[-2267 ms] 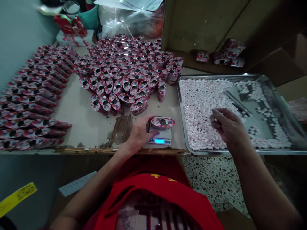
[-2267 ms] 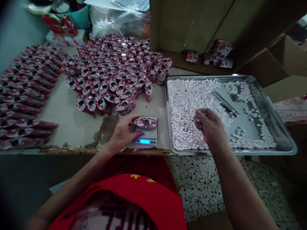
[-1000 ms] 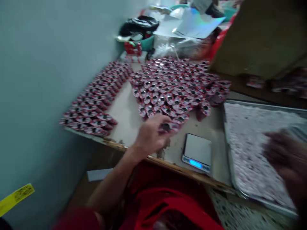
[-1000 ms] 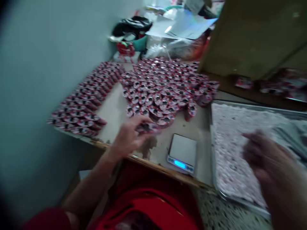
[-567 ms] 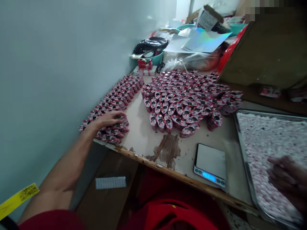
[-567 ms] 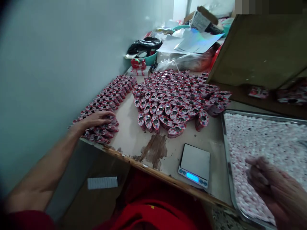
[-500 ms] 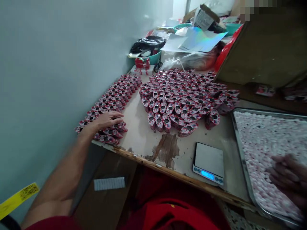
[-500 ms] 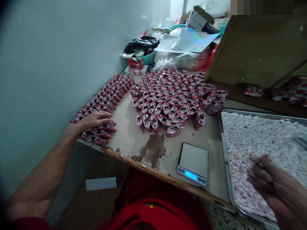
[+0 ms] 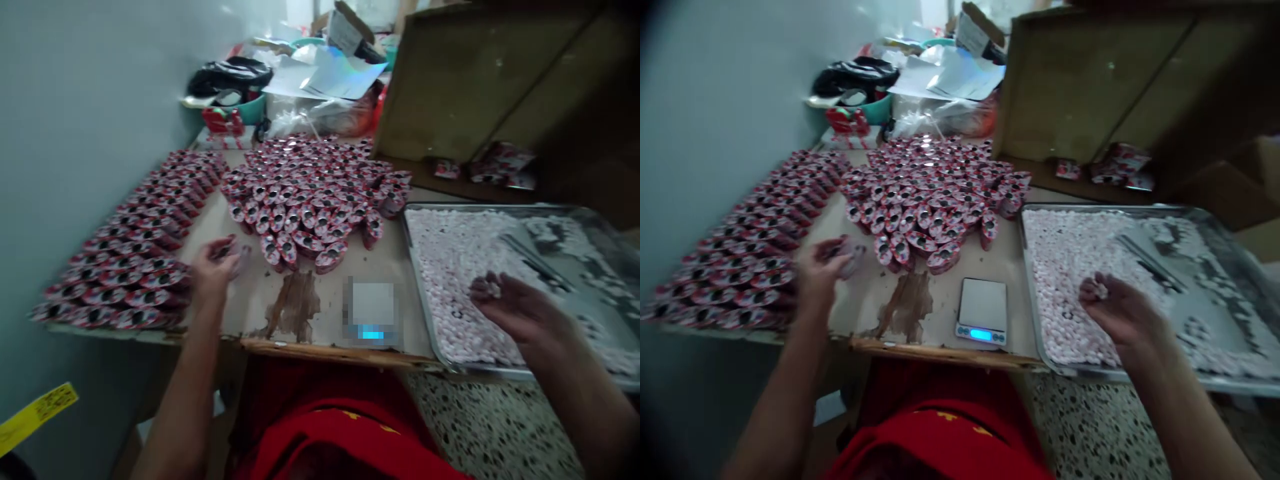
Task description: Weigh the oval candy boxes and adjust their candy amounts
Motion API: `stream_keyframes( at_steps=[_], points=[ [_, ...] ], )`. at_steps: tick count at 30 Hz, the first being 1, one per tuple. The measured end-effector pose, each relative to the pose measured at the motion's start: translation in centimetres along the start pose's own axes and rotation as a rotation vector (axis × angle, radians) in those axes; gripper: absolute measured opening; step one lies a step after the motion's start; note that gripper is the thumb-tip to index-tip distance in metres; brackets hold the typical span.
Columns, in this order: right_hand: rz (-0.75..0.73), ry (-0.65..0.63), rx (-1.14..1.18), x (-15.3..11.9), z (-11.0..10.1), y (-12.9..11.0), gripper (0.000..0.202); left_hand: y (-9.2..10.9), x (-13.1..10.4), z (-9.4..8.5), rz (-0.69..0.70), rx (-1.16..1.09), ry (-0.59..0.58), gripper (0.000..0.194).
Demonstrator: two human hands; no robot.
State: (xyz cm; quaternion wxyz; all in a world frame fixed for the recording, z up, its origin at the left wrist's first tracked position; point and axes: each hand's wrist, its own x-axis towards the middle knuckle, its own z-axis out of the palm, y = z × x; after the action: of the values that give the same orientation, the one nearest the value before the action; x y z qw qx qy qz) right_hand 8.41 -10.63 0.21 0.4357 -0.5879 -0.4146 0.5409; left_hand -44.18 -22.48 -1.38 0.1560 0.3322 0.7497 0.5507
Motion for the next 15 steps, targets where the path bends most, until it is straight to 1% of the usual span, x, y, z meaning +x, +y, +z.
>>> stream_keyframes(
  at_steps=[1, 2, 3, 4, 5, 6, 7, 8, 9, 10, 11, 12, 13, 14, 15],
  points=[
    [0.047, 0.01, 0.053, 0.2, -0.6, 0.1, 0.028, 0.9, -0.9, -1.0, 0.003, -0.018, 0.003, 0.045],
    [0.089, 0.018, 0.115, 0.4, -1.0, 0.2, 0.03, 2.0, -2.0, -1.5, 0.013, -0.026, -0.045, 0.051],
    [0.121, 0.02, 0.179, 0.5, -1.4, 0.3, 0.034, 3.0, -3.5, -1.6, 0.036, -0.023, -0.164, 0.056],
    [0.142, 0.01, 0.238, 0.6, -1.6, 0.3, 0.038, 4.1, -5.1, -1.1, 0.062, -0.028, -0.293, 0.057],
    [0.16, -0.009, 0.283, 0.7, -1.5, 0.3, 0.041, 5.1, -6.9, 0.1, 0.092, -0.046, -0.438, 0.056],
    [0.191, -0.037, 0.312, 0.6, -1.3, 0.2, 0.041, 5.9, -8.6, 1.8, 0.132, -0.068, -0.576, 0.051],
    [0.243, -0.065, 0.339, 0.4, -1.0, 0.1, 0.039, 6.6, -10.1, 4.0, 0.179, -0.094, -0.687, 0.046],
    [0.309, -0.086, 0.369, 0.1, -0.5, 0.1, 0.036, 7.0, -11.3, 6.3, 0.23, -0.117, -0.778, 0.041],
    [0.371, -0.101, 0.398, -0.3, 0.0, 0.1, 0.034, 7.2, -12.2, 8.7, 0.278, -0.13, -0.841, 0.038],
    [0.413, -0.108, 0.42, -0.8, 0.5, 0.1, 0.033, 7.2, -12.8, 10.8, 0.32, -0.14, -0.889, 0.037],
    [0.426, -0.114, 0.431, -1.4, 1.0, 0.1, 0.033, 7.1, -13.1, 12.6, 0.357, -0.142, -0.931, 0.036],
    [0.414, -0.129, 0.428, -2.0, 1.6, 0.1, 0.034, 6.9, -13.2, 14.0, 0.39, -0.138, -0.961, 0.036],
    [0.39, -0.159, 0.409, -2.5, 2.1, 0.1, 0.034, 6.6, -13.1, 14.8, 0.426, -0.128, -0.98, 0.039],
    [0.365, -0.199, 0.378, -3.1, 2.7, 0.1, 0.035, 6.3, -12.9, 15.0, 0.471, -0.111, -0.997, 0.045],
    [0.346, -0.245, 0.347, -3.6, 3.3, -0.1, 0.036, 6.0, -12.6, 14.8, 0.524, -0.09, -1.003, 0.053]
  ],
)
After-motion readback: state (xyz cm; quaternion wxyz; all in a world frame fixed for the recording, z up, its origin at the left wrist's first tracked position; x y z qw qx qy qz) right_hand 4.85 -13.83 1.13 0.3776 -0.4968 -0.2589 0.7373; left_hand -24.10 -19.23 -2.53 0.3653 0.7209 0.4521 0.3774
